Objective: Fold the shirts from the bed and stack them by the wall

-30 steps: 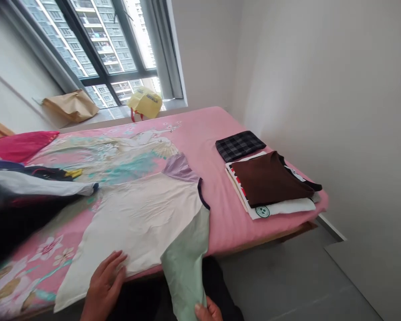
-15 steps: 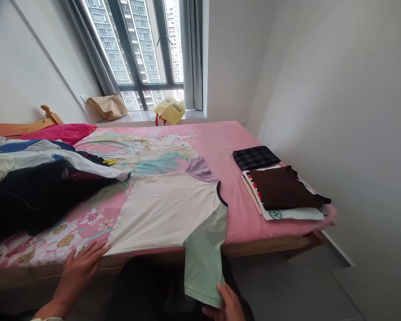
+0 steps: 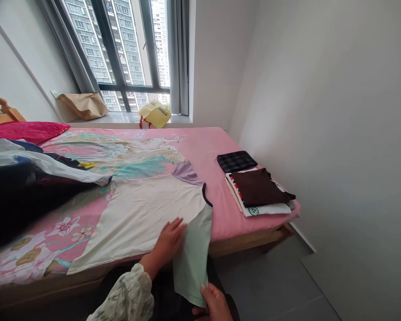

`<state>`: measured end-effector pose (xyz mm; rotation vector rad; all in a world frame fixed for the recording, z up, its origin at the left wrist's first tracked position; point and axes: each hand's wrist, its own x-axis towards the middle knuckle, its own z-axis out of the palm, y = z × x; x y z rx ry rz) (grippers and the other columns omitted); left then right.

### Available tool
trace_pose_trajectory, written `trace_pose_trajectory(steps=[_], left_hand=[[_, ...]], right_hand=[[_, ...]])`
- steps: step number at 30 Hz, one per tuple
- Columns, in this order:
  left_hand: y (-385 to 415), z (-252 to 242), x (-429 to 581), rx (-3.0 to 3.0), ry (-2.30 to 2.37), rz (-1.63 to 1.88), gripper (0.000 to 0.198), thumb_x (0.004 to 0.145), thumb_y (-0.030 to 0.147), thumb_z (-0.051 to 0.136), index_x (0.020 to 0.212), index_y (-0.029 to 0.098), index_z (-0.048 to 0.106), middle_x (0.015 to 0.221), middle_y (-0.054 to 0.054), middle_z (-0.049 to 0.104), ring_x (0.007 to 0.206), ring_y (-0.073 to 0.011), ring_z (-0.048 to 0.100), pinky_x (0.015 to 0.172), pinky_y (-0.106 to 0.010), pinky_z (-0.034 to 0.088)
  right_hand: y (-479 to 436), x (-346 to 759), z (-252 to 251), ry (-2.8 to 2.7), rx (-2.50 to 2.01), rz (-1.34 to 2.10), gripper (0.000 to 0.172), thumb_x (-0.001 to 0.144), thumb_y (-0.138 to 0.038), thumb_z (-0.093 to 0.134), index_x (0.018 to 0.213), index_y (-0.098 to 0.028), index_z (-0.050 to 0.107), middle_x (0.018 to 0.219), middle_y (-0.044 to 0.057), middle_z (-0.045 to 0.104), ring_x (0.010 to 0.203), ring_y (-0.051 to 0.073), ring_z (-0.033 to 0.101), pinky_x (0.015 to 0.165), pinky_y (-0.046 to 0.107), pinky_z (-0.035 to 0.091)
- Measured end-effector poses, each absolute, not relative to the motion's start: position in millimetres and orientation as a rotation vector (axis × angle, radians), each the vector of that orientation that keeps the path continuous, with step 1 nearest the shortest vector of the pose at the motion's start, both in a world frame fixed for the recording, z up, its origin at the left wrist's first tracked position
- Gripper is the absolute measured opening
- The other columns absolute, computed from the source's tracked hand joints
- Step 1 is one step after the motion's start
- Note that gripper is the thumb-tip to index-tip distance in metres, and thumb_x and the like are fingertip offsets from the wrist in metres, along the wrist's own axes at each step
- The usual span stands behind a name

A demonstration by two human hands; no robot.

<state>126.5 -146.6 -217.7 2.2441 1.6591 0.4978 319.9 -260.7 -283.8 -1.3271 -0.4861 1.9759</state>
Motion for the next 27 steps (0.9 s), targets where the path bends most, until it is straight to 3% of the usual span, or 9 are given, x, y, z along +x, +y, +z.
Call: trace_pose_trajectory(steps=[5, 9, 12, 16, 18, 23, 27], left_hand=[[-134, -232, 166, 2.263, 1.628, 0.325, 0.066, 0.078, 0.051, 0.052, 0.137, 0.022, 0.041, 0.151, -0.013, 0.025, 0.140, -0.0307, 0.018, 0.111, -0.060, 0.001], [-156, -246, 181, 2.279, 1.664, 0.363, 0.079, 0.070, 0.064, 0.055, 0.135, 0.021, 0.044, 0.151, -0.015, 0.025, 0.139, -0.0343, 0.018, 0.111, -0.059, -0.001], [-169, -249, 195, 2.235, 1.737, 0.410, 0.071, 0.071, 0.057, 0.057, 0.132, 0.022, 0.047, 0.145, -0.015, 0.038, 0.134, -0.0329, 0.029, 0.113, -0.055, 0.004], [-174, -241, 211, 2.081, 1.904, 0.370, 0.056, 0.066, 0.050, 0.062, 0.114, 0.022, 0.056, 0.117, -0.014, 0.058, 0.114, -0.0327, 0.047, 0.108, -0.054, 0.015], [-175, -236, 213, 2.060, 1.916, 0.291, 0.051, 0.064, 0.045, 0.064, 0.108, 0.021, 0.057, 0.109, -0.013, 0.060, 0.106, -0.0322, 0.050, 0.104, -0.055, 0.017], [-174, -224, 205, 2.021, 1.839, 0.098, 0.044, 0.071, 0.006, 0.044, 0.112, 0.018, 0.055, 0.101, -0.008, 0.065, 0.100, -0.0249, 0.057, 0.101, -0.049, 0.018], [-174, -213, 198, 1.955, 1.773, 0.124, 0.036, 0.070, 0.005, 0.039, 0.096, 0.020, 0.059, 0.092, -0.005, 0.068, 0.094, -0.0234, 0.060, 0.092, -0.043, 0.028]], right_hand=[[-258, 326, -296, -0.701, -1.372, 1.837, 0.049, 0.062, -0.060, 0.069, 0.077, -0.015, 0.061, 0.061, -0.001, 0.056, 0.048, 0.008, 0.052, 0.042, 0.017, 0.039], [-230, 339, -281, -1.048, -1.452, 1.752, 0.043, 0.062, -0.057, 0.067, 0.064, -0.015, 0.059, 0.053, -0.003, 0.049, 0.046, 0.007, 0.041, 0.042, 0.017, 0.032], [-204, 346, -257, -1.355, -1.461, 1.677, 0.038, 0.068, -0.049, 0.063, 0.055, -0.015, 0.054, 0.049, -0.005, 0.040, 0.047, 0.006, 0.032, 0.045, 0.018, 0.025], [-199, 343, -244, -1.540, -1.404, 1.757, 0.043, 0.074, -0.047, 0.059, 0.048, -0.014, 0.049, 0.046, -0.006, 0.035, 0.048, 0.006, 0.027, 0.046, 0.019, 0.020], [-209, 341, -247, -1.513, -1.397, 1.903, 0.043, 0.074, -0.051, 0.058, 0.052, -0.013, 0.055, 0.047, -0.004, 0.043, 0.046, 0.005, 0.031, 0.046, 0.019, 0.021], [-209, 346, -242, -1.487, -1.344, 2.036, 0.035, 0.070, -0.047, 0.062, 0.073, -0.012, 0.066, 0.056, 0.000, 0.057, 0.046, 0.006, 0.044, 0.044, 0.017, 0.030], [-144, 360, -228, -1.253, -1.520, 1.693, 0.048, 0.070, -0.059, 0.054, 0.089, -0.016, 0.059, 0.074, 0.002, 0.061, 0.050, 0.011, 0.054, 0.036, 0.019, 0.039]])
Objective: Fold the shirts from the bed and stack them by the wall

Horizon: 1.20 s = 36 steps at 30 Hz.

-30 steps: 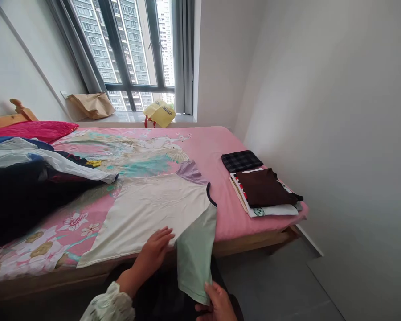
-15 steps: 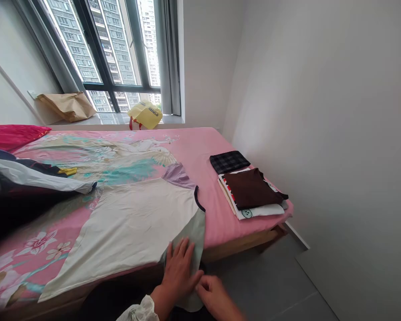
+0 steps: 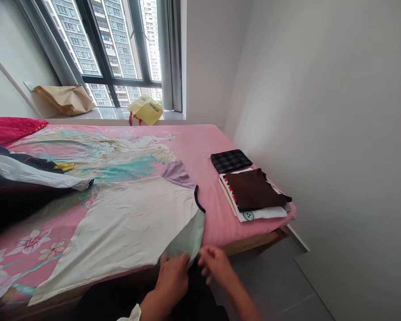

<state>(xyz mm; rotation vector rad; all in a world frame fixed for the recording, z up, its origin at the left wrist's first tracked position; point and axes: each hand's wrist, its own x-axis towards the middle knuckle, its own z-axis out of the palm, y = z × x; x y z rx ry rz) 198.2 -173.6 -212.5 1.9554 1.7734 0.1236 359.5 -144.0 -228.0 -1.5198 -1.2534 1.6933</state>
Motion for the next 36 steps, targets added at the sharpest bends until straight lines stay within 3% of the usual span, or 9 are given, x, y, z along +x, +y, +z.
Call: trace_pose_trajectory(steps=[6, 12, 15, 19, 22, 25, 28, 31, 36], left_hand=[[-182, -207, 196, 1.838, 1.682, 0.277, 0.034, 0.073, 0.010, 0.039, 0.098, 0.020, 0.060, 0.100, -0.006, 0.065, 0.095, -0.0205, 0.059, 0.081, -0.031, 0.039], [-189, -226, 200, 1.691, 1.625, 0.488, 0.038, 0.077, 0.011, 0.039, 0.106, 0.023, 0.060, 0.107, -0.004, 0.065, 0.100, -0.0186, 0.058, 0.089, -0.030, 0.042], [-199, -235, 206, 1.642, 1.587, 0.527, 0.041, 0.077, 0.014, 0.040, 0.112, 0.028, 0.059, 0.112, -0.003, 0.064, 0.104, -0.0182, 0.058, 0.093, -0.030, 0.043], [-206, -234, 203, 1.671, 1.529, 0.589, 0.027, 0.078, 0.028, 0.050, 0.099, 0.036, 0.065, 0.105, -0.002, 0.066, 0.099, -0.0199, 0.061, 0.087, -0.030, 0.049], [-185, -219, 180, 1.826, 1.541, 0.821, 0.031, 0.080, 0.018, 0.044, 0.098, 0.030, 0.066, 0.099, -0.006, 0.065, 0.096, -0.0193, 0.061, 0.085, -0.031, 0.051], [-150, -206, 136, 1.936, 1.758, 0.944, 0.041, 0.082, 0.012, 0.035, 0.112, 0.021, 0.061, 0.112, -0.010, 0.063, 0.108, -0.0191, 0.056, 0.097, -0.037, 0.045], [-133, -212, 74, 1.972, 2.077, 0.587, 0.045, 0.086, 0.023, 0.038, 0.130, 0.024, 0.050, 0.140, -0.006, 0.046, 0.133, -0.0226, 0.035, 0.112, -0.051, 0.021], [-155, -233, 0, 1.784, 2.321, 0.301, 0.056, 0.085, 0.040, 0.044, 0.137, 0.020, 0.042, 0.149, -0.009, 0.032, 0.138, -0.0288, 0.025, 0.111, -0.059, 0.006], [-217, -250, -100, 1.276, 2.889, 0.053, 0.058, 0.090, 0.040, 0.029, 0.142, 0.013, 0.031, 0.151, -0.011, 0.026, 0.139, -0.0251, 0.020, 0.111, -0.056, 0.009]], right_hand=[[-34, 353, -234, -1.427, -1.802, 1.237, 0.048, 0.082, -0.061, 0.036, 0.082, -0.017, 0.055, 0.070, 0.003, 0.062, 0.050, 0.013, 0.057, 0.046, 0.025, 0.047], [-2, 349, -241, -1.626, -1.884, 0.810, 0.022, 0.076, -0.039, 0.054, 0.075, -0.018, 0.059, 0.078, 0.006, 0.066, 0.077, 0.020, 0.061, 0.070, 0.029, 0.045], [-6, 349, -240, -1.691, -1.936, 0.667, 0.021, 0.077, -0.035, 0.053, 0.087, -0.018, 0.060, 0.086, 0.009, 0.065, 0.085, 0.025, 0.060, 0.077, 0.035, 0.043], [-14, 327, -229, -1.855, -1.774, 0.304, 0.032, 0.080, -0.026, 0.047, 0.110, -0.017, 0.054, 0.108, 0.013, 0.059, 0.101, 0.026, 0.055, 0.086, 0.038, 0.043], [-17, 294, -226, -2.011, -1.405, 0.223, 0.028, 0.087, -0.024, 0.037, 0.108, -0.017, 0.054, 0.108, 0.010, 0.059, 0.105, 0.020, 0.053, 0.094, 0.034, 0.042], [-16, 265, -238, -2.167, -1.222, 0.256, 0.033, 0.090, -0.025, 0.031, 0.112, -0.015, 0.054, 0.115, 0.011, 0.059, 0.113, 0.019, 0.050, 0.101, 0.035, 0.037], [-17, 253, -264, -2.349, -1.315, 0.195, 0.041, 0.090, -0.029, 0.032, 0.123, -0.012, 0.051, 0.131, 0.013, 0.051, 0.127, 0.023, 0.039, 0.109, 0.043, 0.027], [-18, 256, -288, -2.445, -1.451, 0.086, 0.047, 0.091, -0.035, 0.033, 0.132, -0.014, 0.046, 0.142, 0.010, 0.041, 0.134, 0.024, 0.031, 0.112, 0.048, 0.018], [-20, 259, -300, -2.460, -1.500, -0.026, 0.050, 0.093, -0.038, 0.028, 0.136, -0.017, 0.042, 0.146, 0.007, 0.036, 0.137, 0.021, 0.025, 0.114, 0.046, 0.013]])
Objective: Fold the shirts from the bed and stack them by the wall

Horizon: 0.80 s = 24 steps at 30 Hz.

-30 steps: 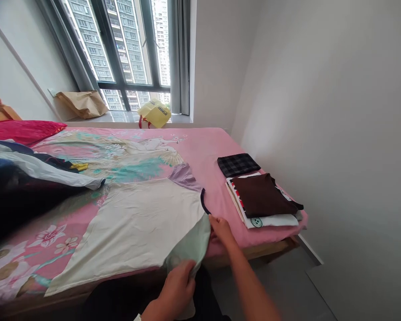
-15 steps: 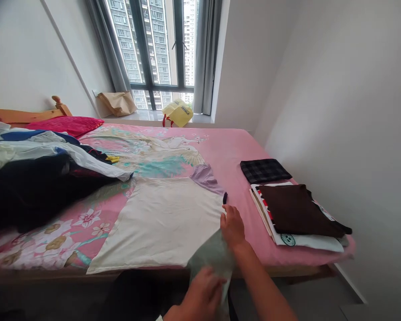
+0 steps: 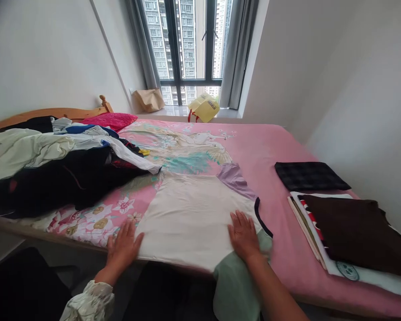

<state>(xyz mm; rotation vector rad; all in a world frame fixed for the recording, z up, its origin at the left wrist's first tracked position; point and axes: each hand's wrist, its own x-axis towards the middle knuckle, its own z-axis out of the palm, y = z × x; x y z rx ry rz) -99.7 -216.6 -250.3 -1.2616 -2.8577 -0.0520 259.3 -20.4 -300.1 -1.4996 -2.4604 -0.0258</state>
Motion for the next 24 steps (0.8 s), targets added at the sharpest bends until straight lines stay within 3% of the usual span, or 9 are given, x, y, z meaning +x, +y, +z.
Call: trace_pose_trajectory(steps=[5, 8, 11, 14, 17, 21, 24], left_hand=[[-215, -237, -112, -1.328, -2.786, -0.115, 0.050, 0.087, 0.046, 0.037, 0.125, 0.019, 0.052, 0.126, -0.012, 0.056, 0.115, -0.0280, 0.048, 0.097, -0.047, 0.034], [-203, -231, -112, -1.303, -2.797, -0.163, 0.046, 0.085, 0.046, 0.041, 0.122, 0.020, 0.053, 0.114, -0.011, 0.061, 0.105, -0.0290, 0.053, 0.092, -0.048, 0.038], [-191, -223, -119, -1.328, -2.770, -0.306, 0.038, 0.087, 0.029, 0.038, 0.120, 0.018, 0.053, 0.112, -0.011, 0.062, 0.104, -0.0276, 0.054, 0.091, -0.045, 0.040], [-170, -211, -101, -1.629, -2.582, -0.465, 0.039, 0.087, 0.025, 0.037, 0.122, 0.017, 0.052, 0.121, -0.011, 0.059, 0.116, -0.0243, 0.050, 0.102, -0.040, 0.036], [-141, -207, -43, -2.134, -2.313, -0.507, 0.042, 0.089, 0.033, 0.039, 0.129, 0.026, 0.048, 0.138, 0.000, 0.049, 0.129, -0.0163, 0.039, 0.109, -0.030, 0.030], [-112, -220, 16, -2.863, -1.765, -0.476, 0.049, 0.091, 0.043, 0.038, 0.138, 0.032, 0.038, 0.148, -0.002, 0.035, 0.137, -0.0220, 0.029, 0.113, -0.048, 0.019], [-92, -226, -19, -2.756, -1.959, -0.322, 0.056, 0.084, 0.051, 0.049, 0.137, 0.036, 0.039, 0.148, 0.000, 0.034, 0.137, -0.0229, 0.029, 0.115, -0.046, 0.009]], right_hand=[[-21, 258, -300, -2.465, -1.486, -0.028, 0.051, 0.093, -0.040, 0.027, 0.136, -0.017, 0.042, 0.146, 0.007, 0.036, 0.136, 0.022, 0.026, 0.113, 0.047, 0.014], [-21, 259, -302, -2.469, -1.460, -0.024, 0.052, 0.093, -0.041, 0.027, 0.137, -0.016, 0.041, 0.145, 0.008, 0.037, 0.136, 0.021, 0.027, 0.113, 0.046, 0.015], [-20, 259, -304, -2.456, -1.447, -0.037, 0.052, 0.093, -0.041, 0.028, 0.136, -0.017, 0.042, 0.145, 0.007, 0.037, 0.136, 0.021, 0.026, 0.113, 0.047, 0.016], [-20, 258, -304, -2.443, -1.449, -0.047, 0.051, 0.093, -0.040, 0.029, 0.136, -0.018, 0.042, 0.145, 0.007, 0.037, 0.136, 0.022, 0.027, 0.113, 0.047, 0.016], [-20, 257, -301, -2.445, -1.458, -0.042, 0.051, 0.093, -0.040, 0.028, 0.137, -0.018, 0.041, 0.145, 0.007, 0.038, 0.136, 0.022, 0.027, 0.113, 0.047, 0.016], [-19, 258, -301, -2.468, -1.435, -0.031, 0.052, 0.093, -0.041, 0.030, 0.137, -0.018, 0.041, 0.145, 0.007, 0.037, 0.136, 0.022, 0.027, 0.113, 0.048, 0.017], [-17, 259, -303, -2.470, -1.423, -0.030, 0.052, 0.093, -0.042, 0.030, 0.138, -0.020, 0.040, 0.146, 0.006, 0.036, 0.136, 0.022, 0.027, 0.113, 0.048, 0.018]])
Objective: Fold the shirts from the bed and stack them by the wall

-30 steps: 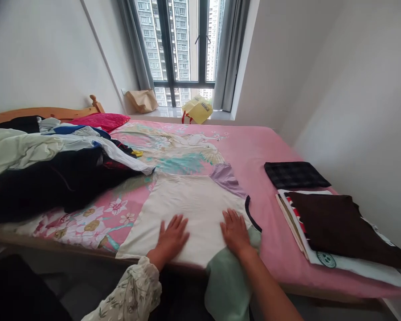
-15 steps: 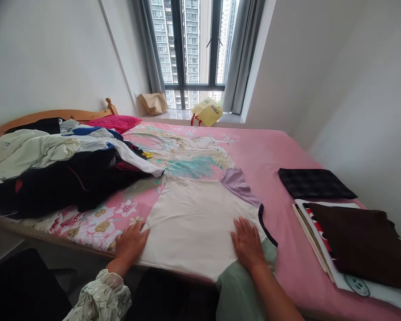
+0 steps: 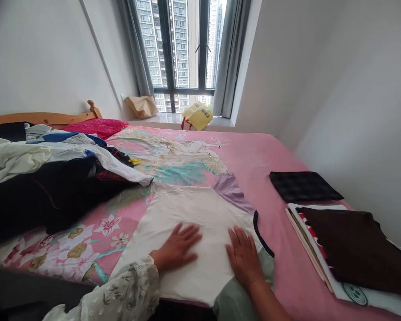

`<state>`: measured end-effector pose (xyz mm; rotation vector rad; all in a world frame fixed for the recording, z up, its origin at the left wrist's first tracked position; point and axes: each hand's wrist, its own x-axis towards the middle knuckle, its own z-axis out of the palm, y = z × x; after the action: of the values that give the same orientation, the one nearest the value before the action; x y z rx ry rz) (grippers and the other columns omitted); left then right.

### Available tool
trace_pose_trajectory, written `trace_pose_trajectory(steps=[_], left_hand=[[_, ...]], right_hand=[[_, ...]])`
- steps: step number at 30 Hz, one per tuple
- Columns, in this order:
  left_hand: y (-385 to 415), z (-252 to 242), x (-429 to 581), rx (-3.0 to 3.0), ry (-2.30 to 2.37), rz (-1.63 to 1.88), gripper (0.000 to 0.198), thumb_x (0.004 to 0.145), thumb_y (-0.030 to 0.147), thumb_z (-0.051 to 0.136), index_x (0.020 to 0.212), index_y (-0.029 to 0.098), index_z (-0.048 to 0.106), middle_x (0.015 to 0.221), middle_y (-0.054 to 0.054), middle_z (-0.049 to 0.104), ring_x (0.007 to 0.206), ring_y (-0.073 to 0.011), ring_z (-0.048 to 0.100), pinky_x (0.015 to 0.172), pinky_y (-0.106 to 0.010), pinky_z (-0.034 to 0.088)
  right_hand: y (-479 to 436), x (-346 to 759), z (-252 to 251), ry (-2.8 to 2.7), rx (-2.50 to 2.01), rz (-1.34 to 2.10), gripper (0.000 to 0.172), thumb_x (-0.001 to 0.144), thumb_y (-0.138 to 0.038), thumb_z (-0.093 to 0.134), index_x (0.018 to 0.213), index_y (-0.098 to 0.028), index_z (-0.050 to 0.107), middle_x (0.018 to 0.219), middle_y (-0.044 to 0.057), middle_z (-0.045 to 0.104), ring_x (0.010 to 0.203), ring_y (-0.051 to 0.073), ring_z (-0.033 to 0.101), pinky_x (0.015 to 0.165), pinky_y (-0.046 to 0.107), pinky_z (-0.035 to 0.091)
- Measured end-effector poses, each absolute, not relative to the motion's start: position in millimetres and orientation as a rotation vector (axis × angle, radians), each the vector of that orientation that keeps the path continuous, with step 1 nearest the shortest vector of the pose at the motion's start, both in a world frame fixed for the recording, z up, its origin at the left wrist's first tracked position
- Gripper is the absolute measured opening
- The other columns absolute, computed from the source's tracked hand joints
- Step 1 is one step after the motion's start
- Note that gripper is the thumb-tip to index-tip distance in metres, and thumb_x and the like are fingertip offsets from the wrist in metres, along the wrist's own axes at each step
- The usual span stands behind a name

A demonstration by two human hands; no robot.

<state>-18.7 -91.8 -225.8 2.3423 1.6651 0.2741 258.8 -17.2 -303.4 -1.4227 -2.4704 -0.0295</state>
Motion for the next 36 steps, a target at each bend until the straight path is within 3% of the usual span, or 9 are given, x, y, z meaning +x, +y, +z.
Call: trace_pose_trajectory(steps=[6, 11, 13, 16, 21, 24, 28, 31, 36], left_hand=[[-42, -208, -141, 1.777, 2.466, 0.142, 0.053, 0.091, 0.033, 0.036, 0.138, 0.007, 0.038, 0.146, -0.024, 0.030, 0.137, -0.0398, 0.019, 0.103, -0.070, 0.005], [-39, -220, -74, 2.187, 2.047, 0.156, 0.047, 0.089, 0.038, 0.041, 0.135, 0.028, 0.043, 0.150, 0.000, 0.032, 0.139, -0.0172, 0.023, 0.115, -0.036, 0.014], [-39, -229, -50, 2.435, 1.598, 0.179, 0.053, 0.087, 0.047, 0.044, 0.138, 0.035, 0.038, 0.150, 0.004, 0.030, 0.138, -0.0190, 0.025, 0.115, -0.040, 0.009], [-16, -231, -71, 2.192, 1.893, 0.150, 0.055, 0.085, 0.051, 0.045, 0.138, 0.037, 0.037, 0.150, 0.004, 0.031, 0.138, -0.0218, 0.025, 0.115, -0.043, 0.005], [51, -208, -146, 1.771, 2.407, 0.127, 0.055, 0.090, 0.037, 0.035, 0.138, 0.012, 0.037, 0.148, -0.020, 0.029, 0.137, -0.0366, 0.022, 0.103, -0.068, 0.005], [60, -209, -129, 1.883, 2.395, 0.190, 0.053, 0.091, 0.038, 0.033, 0.138, 0.014, 0.039, 0.150, -0.015, 0.028, 0.140, -0.0298, 0.016, 0.111, -0.057, 0.004], [42, -237, -90, 2.408, 1.705, 0.238, 0.054, 0.088, 0.049, 0.037, 0.139, 0.032, 0.036, 0.149, 0.001, 0.033, 0.139, -0.0170, 0.024, 0.115, -0.037, 0.011], [50, -250, -108, 2.279, 1.815, 0.149, 0.062, 0.085, 0.056, 0.040, 0.142, 0.034, 0.029, 0.152, 0.002, 0.026, 0.140, -0.0193, 0.020, 0.115, -0.044, 0.002], [98, -233, -150, 1.674, 2.501, 0.081, 0.063, 0.090, 0.044, 0.031, 0.144, 0.010, 0.025, 0.152, -0.019, 0.018, 0.140, -0.0341, 0.013, 0.105, -0.066, -0.003]], right_hand=[[-15, 257, -304, -2.460, -1.432, -0.007, 0.052, 0.092, -0.044, 0.031, 0.139, -0.021, 0.038, 0.147, 0.005, 0.035, 0.137, 0.023, 0.026, 0.113, 0.049, 0.019], [-14, 259, -308, -2.444, -1.411, -0.005, 0.053, 0.092, -0.045, 0.034, 0.140, -0.023, 0.038, 0.147, 0.004, 0.034, 0.137, 0.024, 0.026, 0.113, 0.049, 0.021], [-13, 260, -309, -2.448, -1.397, -0.010, 0.053, 0.092, -0.045, 0.034, 0.141, -0.024, 0.036, 0.148, 0.003, 0.032, 0.137, 0.024, 0.026, 0.113, 0.049, 0.021], [-13, 261, -311, -2.448, -1.392, -0.026, 0.054, 0.092, -0.045, 0.035, 0.142, -0.024, 0.034, 0.148, 0.002, 0.032, 0.137, 0.024, 0.026, 0.113, 0.050, 0.021], [-12, 260, -311, -2.437, -1.366, -0.058, 0.054, 0.090, -0.046, 0.038, 0.140, -0.025, 0.036, 0.147, 0.002, 0.034, 0.136, 0.025, 0.028, 0.112, 0.049, 0.023], [-11, 260, -313, -2.429, -1.353, -0.060, 0.056, 0.090, -0.046, 0.040, 0.142, -0.028, 0.032, 0.148, 0.001, 0.031, 0.136, 0.025, 0.029, 0.112, 0.049, 0.024], [-10, 262, -315, -2.452, -1.352, -0.065, 0.060, 0.090, -0.046, 0.039, 0.146, -0.030, 0.022, 0.150, 0.000, 0.027, 0.137, 0.026, 0.027, 0.112, 0.050, 0.022], [-9, 263, -315, -2.467, -1.357, -0.061, 0.061, 0.091, -0.045, 0.039, 0.146, -0.031, 0.019, 0.151, 0.000, 0.025, 0.137, 0.026, 0.026, 0.112, 0.050, 0.022], [-7, 262, -313, -2.450, -1.354, -0.052, 0.060, 0.091, -0.045, 0.039, 0.146, -0.031, 0.021, 0.150, 0.000, 0.027, 0.137, 0.025, 0.026, 0.112, 0.049, 0.024]])
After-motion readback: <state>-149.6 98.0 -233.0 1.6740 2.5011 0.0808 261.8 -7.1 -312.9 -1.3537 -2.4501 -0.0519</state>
